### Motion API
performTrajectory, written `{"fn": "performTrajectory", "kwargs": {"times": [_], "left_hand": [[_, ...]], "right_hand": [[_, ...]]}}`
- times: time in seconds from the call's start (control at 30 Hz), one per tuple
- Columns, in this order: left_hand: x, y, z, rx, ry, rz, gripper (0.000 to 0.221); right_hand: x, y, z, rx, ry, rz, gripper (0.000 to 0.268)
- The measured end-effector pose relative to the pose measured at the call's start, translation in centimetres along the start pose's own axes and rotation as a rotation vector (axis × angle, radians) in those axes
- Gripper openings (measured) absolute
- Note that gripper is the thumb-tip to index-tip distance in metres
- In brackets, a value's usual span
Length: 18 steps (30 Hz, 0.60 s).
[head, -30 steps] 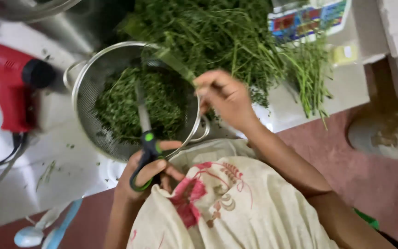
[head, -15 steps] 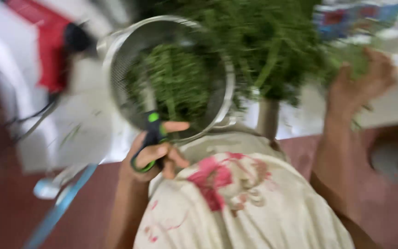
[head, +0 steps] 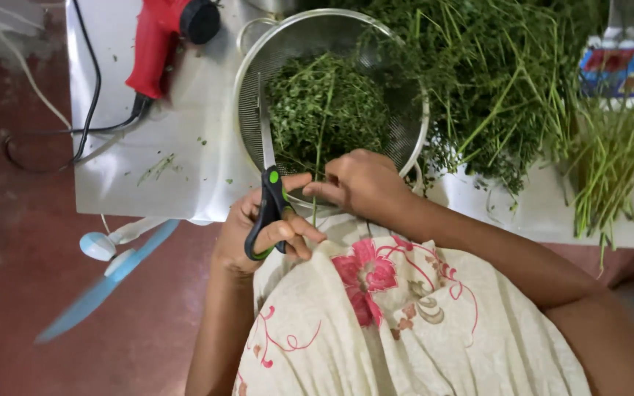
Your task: Cutting individual herb stems into a strainer using scissors
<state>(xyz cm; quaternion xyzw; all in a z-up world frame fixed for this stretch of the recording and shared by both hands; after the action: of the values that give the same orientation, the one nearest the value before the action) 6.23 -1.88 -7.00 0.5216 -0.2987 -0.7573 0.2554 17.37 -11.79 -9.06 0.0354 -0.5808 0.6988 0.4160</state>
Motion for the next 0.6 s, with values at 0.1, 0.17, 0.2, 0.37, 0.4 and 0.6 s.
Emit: {"fn": "performTrajectory", "kwargs": {"times": [0.1, 0.17, 0.2, 0.37, 0.4, 0.6], "left_hand": [[0.1, -0.5, 0.5, -0.019, 0.084, -0.027, 0.074], [0.7, -1.6, 0.3, -0.053, 0.108, -0.004, 0.075], [1.1, -2.2, 0.3, -0.074, 0.117, 0.012, 0.076], [0.1, -2.3, 0.2, -0.25, 0.003, -0.011, 0.065], [0.2, -2.2, 0.1, -0.274, -0.026, -0.029, 0.063], [0.0, -0.7, -0.8, -0.266, -0.084, -0.068, 0.067]], "right_hand": [[1.1, -1.7, -0.1, -0.057, -0.054, -0.068, 0.047], [-0.1, -1.6, -0.8, -0.178, -0.115, -0.13, 0.033], [-0.7, -2.1, -0.8, -0.311, -0.159, -0.198, 0.019], [-5.7, 1.5, -2.9, -0.302, -0.074, -0.384, 0.016], [-6.8, 2.6, -3.1, -0.297, -0.014, -0.492, 0.019], [-5.8, 2.8, -3.2, -0.392, 0.147, -1.382, 0.012]]}}
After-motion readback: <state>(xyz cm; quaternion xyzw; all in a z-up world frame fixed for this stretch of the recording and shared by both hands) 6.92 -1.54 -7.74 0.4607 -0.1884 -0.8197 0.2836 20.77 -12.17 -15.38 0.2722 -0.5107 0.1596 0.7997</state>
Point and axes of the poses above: each hand's wrist, its own z-axis away from the middle knuckle, its own y-axis out of the palm, x = y × z, the point moved 9 cm from there along -z, towards the middle knuckle, and after that the axes turned 13 degrees about -y, right-handed, at the moved point
